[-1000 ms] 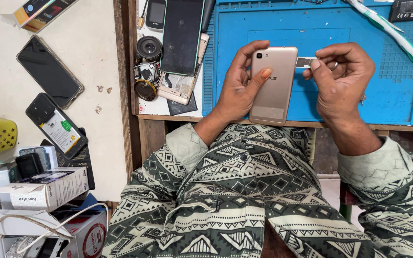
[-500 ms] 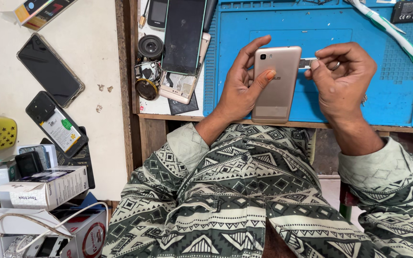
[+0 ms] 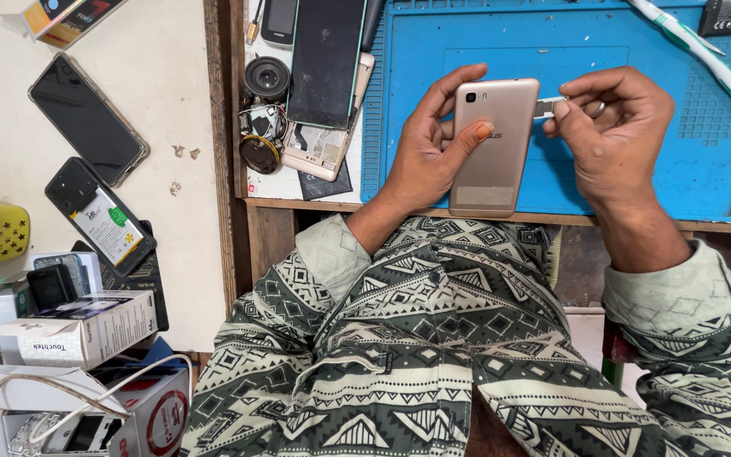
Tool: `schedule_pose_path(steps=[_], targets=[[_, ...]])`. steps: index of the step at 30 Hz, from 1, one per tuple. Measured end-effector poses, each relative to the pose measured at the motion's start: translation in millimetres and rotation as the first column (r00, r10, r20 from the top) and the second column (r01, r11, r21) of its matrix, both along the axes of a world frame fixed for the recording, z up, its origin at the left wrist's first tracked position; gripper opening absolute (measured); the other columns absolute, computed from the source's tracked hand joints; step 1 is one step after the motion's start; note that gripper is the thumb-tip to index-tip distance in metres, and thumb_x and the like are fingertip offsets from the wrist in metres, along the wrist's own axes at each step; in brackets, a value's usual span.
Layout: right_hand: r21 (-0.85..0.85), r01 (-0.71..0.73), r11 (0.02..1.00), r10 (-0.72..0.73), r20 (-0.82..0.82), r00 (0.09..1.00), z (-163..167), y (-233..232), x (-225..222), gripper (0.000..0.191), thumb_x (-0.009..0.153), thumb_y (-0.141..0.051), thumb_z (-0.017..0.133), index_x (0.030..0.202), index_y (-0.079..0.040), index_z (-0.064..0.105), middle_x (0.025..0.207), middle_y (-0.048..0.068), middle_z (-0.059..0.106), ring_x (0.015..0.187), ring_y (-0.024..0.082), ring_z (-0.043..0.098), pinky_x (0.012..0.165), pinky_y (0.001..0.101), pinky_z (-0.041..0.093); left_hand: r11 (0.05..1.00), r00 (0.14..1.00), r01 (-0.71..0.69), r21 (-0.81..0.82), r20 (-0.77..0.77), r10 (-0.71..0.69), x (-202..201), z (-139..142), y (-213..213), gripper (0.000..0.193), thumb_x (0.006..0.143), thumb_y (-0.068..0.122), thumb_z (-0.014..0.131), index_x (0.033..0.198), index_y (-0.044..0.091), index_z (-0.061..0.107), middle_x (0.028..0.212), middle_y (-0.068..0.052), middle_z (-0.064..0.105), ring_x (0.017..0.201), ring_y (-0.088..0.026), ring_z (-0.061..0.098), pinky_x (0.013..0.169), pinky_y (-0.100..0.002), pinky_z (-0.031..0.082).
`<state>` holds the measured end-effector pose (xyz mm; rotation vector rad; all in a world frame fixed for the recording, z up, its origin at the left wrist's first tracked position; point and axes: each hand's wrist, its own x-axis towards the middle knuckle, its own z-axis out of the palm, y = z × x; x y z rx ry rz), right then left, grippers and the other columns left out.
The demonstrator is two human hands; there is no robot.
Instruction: The person repairs a smartphone at a workbench. They use a screwdriver on the exposed internals of an opened phone, detach the back cover and battery, work on the frame, then reassemble the phone and insert the SIM tray into the side of the device.
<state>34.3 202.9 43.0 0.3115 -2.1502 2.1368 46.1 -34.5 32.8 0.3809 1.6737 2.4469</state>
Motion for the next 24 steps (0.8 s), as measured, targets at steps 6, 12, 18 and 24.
schedule_pose_path(steps=[6,12,18,24], targets=[[0.034,0.040,0.999,-0.038,-0.054,0.998,-1,-2,1,0.007,0.111,0.012,0.068,0.111,0.008,0.062,0.098,0.014,0.069,0.082,0.016,0.073,0.076,0.0238,0.062,1.000,1.000,0.009,0.014,0.009,-0.009,0,-1,0,0.061,0.105,0.018,0.070,0.155,0.009,0.038,0.145,-0.020,0.058,0.115,-0.023,0.073,0.093,-0.036,0.068],[-0.031,0.018,0.999,-0.018,-0.012,1.000,-1,-9,3,0.008,0.108,0.011,0.069,0.110,0.007,0.062,0.097,0.014,0.070,0.082,0.015,0.073,0.076,0.0236,0.062,1.000,1.000,0.011,-0.028,-0.008,-0.011,-1,-2,-1,0.059,0.105,0.019,0.070,0.155,0.011,0.038,0.134,-0.018,0.066,0.112,-0.020,0.074,0.091,-0.034,0.068],[-0.038,-0.045,0.998,0.047,0.044,0.998,3,-12,1,0.007,0.109,0.009,0.070,0.111,0.007,0.064,0.099,0.015,0.072,0.086,0.015,0.074,0.080,0.0243,0.063,0.999,1.000,0.018,-0.044,-0.017,-0.018,-1,-3,-2,0.058,0.106,0.019,0.070,0.155,0.012,0.039,0.125,-0.017,0.072,0.109,-0.017,0.074,0.090,-0.032,0.066],[-0.140,-0.059,0.988,0.065,0.035,0.997,9,-19,2,0.024,0.106,0.003,0.075,0.126,0.003,0.062,0.103,0.012,0.072,0.087,0.013,0.072,0.084,0.0244,0.063,1.000,1.000,0.009,0.002,-0.004,-0.009,-1,-2,-2,0.059,0.106,0.019,0.070,0.155,0.011,0.038,0.128,-0.018,0.070,0.112,-0.019,0.074,0.093,-0.034,0.066]])
